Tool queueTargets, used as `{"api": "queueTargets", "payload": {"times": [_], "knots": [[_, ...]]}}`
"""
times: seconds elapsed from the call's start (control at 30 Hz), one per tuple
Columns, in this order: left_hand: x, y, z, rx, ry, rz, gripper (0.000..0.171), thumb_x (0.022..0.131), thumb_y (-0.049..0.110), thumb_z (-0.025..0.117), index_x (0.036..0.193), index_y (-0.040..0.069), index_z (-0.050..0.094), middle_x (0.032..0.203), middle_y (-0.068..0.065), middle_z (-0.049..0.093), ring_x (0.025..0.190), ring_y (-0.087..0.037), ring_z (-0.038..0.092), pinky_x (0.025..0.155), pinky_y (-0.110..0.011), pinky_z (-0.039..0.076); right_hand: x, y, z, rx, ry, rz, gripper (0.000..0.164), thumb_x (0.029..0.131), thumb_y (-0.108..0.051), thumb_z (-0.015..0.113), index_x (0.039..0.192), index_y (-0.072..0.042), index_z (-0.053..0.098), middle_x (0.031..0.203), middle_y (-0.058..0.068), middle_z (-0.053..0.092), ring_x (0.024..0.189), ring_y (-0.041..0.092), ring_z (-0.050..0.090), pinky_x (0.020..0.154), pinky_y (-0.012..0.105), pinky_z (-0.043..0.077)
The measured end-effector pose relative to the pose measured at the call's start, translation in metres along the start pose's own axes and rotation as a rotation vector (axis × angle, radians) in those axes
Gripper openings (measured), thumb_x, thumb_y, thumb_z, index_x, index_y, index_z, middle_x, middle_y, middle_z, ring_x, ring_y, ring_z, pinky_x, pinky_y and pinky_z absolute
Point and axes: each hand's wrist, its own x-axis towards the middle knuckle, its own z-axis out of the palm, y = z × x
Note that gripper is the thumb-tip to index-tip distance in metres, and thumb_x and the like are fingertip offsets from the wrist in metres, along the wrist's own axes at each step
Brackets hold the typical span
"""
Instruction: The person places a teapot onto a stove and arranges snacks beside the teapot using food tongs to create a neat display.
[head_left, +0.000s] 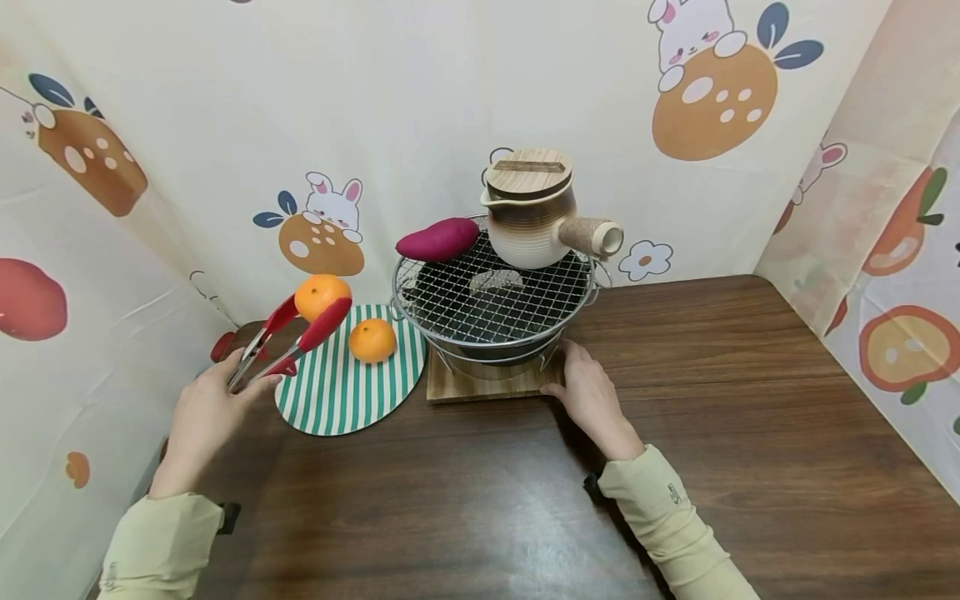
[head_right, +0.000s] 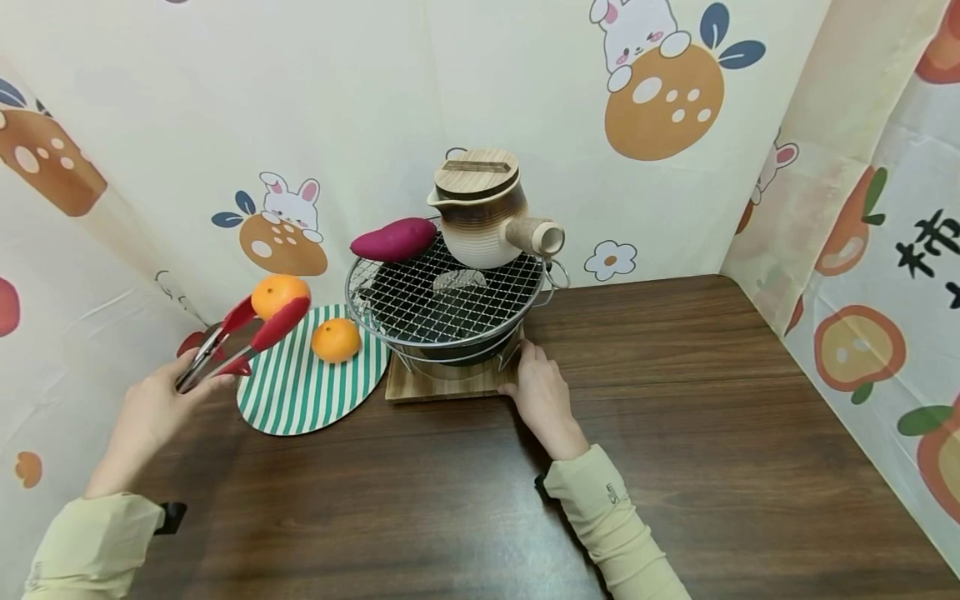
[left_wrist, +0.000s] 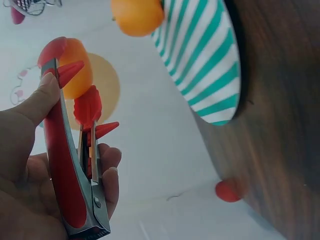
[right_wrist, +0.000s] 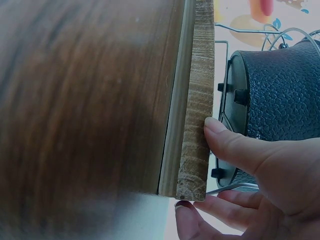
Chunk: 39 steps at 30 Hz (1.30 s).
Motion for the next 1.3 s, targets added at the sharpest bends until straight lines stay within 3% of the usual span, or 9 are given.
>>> {"api": "queueTargets", "payload": {"times": [0.17,0.4,0.6,0.87,1.3], "knots": [[0.002,0.009,-0.007,0.018,0.045,0.062,0.080,0.091,0.049,0.064,0.146,-0.004,0.039,0.108,-0.031,0.059,0.083,-0.038,0.053,0.061,-0.041,0.047,0.000,0.001,-0.001,-0.001,0.000,0.002,0.075,0.080,-0.018,0.081,0.140,0.004,0.043,0.133,0.029,0.056,0.115,0.048,0.059,0.091,0.058,0.050],[-0.001,0.022,-0.016,0.034,0.058,0.106,0.081,0.090,0.048,0.066,0.146,-0.003,0.039,0.117,-0.034,0.057,0.089,-0.043,0.053,0.066,-0.048,0.050,0.000,0.002,0.000,-0.002,-0.004,0.003,0.075,0.080,-0.018,0.081,0.140,0.004,0.043,0.134,0.029,0.056,0.115,0.049,0.059,0.091,0.058,0.050],[-0.003,0.031,-0.023,0.051,0.092,0.162,0.073,0.090,0.043,0.068,0.142,-0.002,0.046,0.105,-0.029,0.061,0.080,-0.037,0.053,0.059,-0.034,0.041,0.000,0.002,0.000,-0.006,-0.002,0.001,0.075,0.080,-0.019,0.081,0.141,0.004,0.042,0.134,0.030,0.055,0.115,0.049,0.059,0.091,0.059,0.050],[-0.005,0.041,-0.030,0.053,0.074,0.146,0.079,0.090,0.045,0.067,0.146,-0.005,0.040,0.122,-0.036,0.056,0.095,-0.047,0.054,0.072,-0.058,0.051,0.000,0.001,0.000,-0.001,-0.003,0.005,0.075,0.080,-0.018,0.081,0.140,0.004,0.043,0.134,0.029,0.056,0.114,0.049,0.059,0.090,0.059,0.051],[-0.007,0.064,-0.042,0.081,0.063,0.190,0.079,0.090,0.047,0.067,0.147,-0.001,0.040,0.122,-0.034,0.058,0.094,-0.045,0.056,0.074,-0.058,0.052,0.000,0.001,0.002,0.006,0.005,0.004,0.075,0.079,-0.019,0.082,0.140,0.003,0.044,0.133,0.029,0.056,0.114,0.048,0.059,0.091,0.059,0.050]]}}
